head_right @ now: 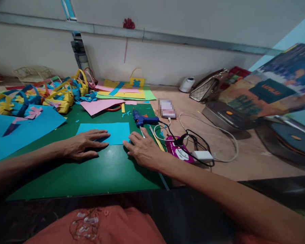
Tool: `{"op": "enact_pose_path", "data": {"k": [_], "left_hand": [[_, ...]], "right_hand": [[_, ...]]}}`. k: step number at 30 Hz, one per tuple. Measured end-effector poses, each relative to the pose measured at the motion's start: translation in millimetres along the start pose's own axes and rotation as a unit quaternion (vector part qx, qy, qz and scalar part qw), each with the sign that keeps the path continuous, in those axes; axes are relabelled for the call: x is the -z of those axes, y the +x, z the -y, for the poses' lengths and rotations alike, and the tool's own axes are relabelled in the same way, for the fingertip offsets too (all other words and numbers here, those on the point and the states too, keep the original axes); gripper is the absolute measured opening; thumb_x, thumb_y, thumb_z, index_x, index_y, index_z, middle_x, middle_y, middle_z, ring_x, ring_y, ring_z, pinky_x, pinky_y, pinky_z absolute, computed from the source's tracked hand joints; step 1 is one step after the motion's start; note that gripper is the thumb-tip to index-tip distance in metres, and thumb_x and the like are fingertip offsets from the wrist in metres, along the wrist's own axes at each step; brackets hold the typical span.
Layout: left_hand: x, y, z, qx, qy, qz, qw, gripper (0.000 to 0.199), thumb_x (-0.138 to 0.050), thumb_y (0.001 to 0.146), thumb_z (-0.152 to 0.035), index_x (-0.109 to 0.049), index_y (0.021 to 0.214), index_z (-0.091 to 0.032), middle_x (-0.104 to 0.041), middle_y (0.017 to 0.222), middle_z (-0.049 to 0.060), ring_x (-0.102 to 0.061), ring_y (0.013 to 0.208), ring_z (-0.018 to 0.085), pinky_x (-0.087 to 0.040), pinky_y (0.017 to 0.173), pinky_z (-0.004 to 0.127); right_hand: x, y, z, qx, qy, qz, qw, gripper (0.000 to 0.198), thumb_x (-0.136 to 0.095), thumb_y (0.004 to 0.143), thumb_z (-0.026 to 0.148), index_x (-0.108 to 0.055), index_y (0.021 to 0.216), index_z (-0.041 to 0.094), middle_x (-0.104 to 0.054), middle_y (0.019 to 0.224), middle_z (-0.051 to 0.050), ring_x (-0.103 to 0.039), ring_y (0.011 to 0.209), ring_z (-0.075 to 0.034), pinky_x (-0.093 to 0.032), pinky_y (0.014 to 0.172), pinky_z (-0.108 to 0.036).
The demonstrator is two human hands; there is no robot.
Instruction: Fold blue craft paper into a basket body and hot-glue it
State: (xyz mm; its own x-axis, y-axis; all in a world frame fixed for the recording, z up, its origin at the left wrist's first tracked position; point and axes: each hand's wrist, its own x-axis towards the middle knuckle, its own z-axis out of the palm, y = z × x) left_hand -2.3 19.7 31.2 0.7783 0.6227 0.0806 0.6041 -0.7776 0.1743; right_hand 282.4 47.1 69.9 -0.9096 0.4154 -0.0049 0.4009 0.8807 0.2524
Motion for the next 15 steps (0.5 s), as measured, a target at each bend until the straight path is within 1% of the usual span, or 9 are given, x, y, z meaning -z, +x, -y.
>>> {"op": "enact_pose_path", "data": {"k": [3, 5, 8, 11, 13, 15], "left_hand": [[2.9, 7.1, -7.6, -0.012, 0.028, 0.002, 1.0, 0.047, -0.038, 0.09, -0.048, -0.049, 0.128, -0.022, -0.037, 0.14, 0.014, -0.031, 0.129, 0.033, -0.031, 0.103, 0.049], [4.7, 14.0, -12.8, -0.016, 0.049, 0.003, 0.999, 0.049, -0.036, 0.09, -0.05, -0.048, 0.128, -0.022, -0.04, 0.137, 0.014, -0.035, 0.125, 0.034, -0.034, 0.1, 0.049], [5.5, 25.5, -18.0, -0.02, 0.078, 0.007, 0.997, 0.053, -0.035, 0.087, -0.056, -0.046, 0.129, -0.026, -0.042, 0.131, 0.015, -0.04, 0.116, 0.035, -0.038, 0.093, 0.051], [3.6, 32.8, -18.6, -0.021, 0.086, 0.0, 0.996, 0.052, -0.034, 0.087, -0.057, -0.048, 0.127, -0.027, -0.046, 0.123, 0.015, -0.042, 0.108, 0.034, -0.041, 0.087, 0.051], [2.2, 33.1, -17.2, -0.022, 0.078, -0.014, 0.997, 0.048, -0.035, 0.088, -0.054, -0.051, 0.123, -0.027, -0.047, 0.121, 0.015, -0.042, 0.107, 0.032, -0.041, 0.087, 0.049], [1.4, 29.6, -15.2, -0.022, 0.06, -0.029, 0.998, 0.044, -0.035, 0.089, -0.051, -0.054, 0.119, -0.025, -0.047, 0.122, 0.014, -0.042, 0.11, 0.031, -0.041, 0.089, 0.048]], "right_hand": [[-4.5, 9.9, 2.2, 0.02, 0.003, 0.027, 0.999, 0.043, -0.041, 0.084, 0.012, -0.047, 0.126, 0.018, -0.055, 0.104, -0.012, -0.047, 0.101, -0.026, -0.028, 0.091, -0.048], [-7.1, 13.1, 2.0, 0.031, -0.002, 0.038, 0.999, 0.05, -0.041, 0.081, 0.007, -0.044, 0.129, 0.019, -0.054, 0.102, -0.011, -0.048, 0.098, -0.025, -0.027, 0.091, -0.048], [-7.8, 13.9, 1.4, 0.032, -0.017, 0.041, 0.998, 0.049, -0.038, 0.082, 0.007, -0.044, 0.129, 0.02, -0.054, 0.101, -0.01, -0.049, 0.094, -0.024, -0.026, 0.091, -0.048], [-7.0, 13.3, 1.4, 0.028, -0.027, 0.046, 0.998, 0.044, -0.039, 0.083, 0.009, -0.047, 0.125, 0.018, -0.054, 0.099, -0.01, -0.05, 0.091, -0.023, -0.026, 0.091, -0.047], [-7.8, 13.0, 1.0, 0.03, -0.026, 0.039, 0.998, 0.044, -0.04, 0.083, 0.008, -0.047, 0.124, 0.019, -0.055, 0.099, -0.01, -0.05, 0.091, -0.023, -0.026, 0.09, -0.047], [-9.7, 13.0, 0.0, 0.035, -0.025, 0.028, 0.999, 0.044, -0.041, 0.082, 0.008, -0.047, 0.124, 0.019, -0.055, 0.099, -0.01, -0.049, 0.092, -0.023, -0.027, 0.089, -0.046]]}}
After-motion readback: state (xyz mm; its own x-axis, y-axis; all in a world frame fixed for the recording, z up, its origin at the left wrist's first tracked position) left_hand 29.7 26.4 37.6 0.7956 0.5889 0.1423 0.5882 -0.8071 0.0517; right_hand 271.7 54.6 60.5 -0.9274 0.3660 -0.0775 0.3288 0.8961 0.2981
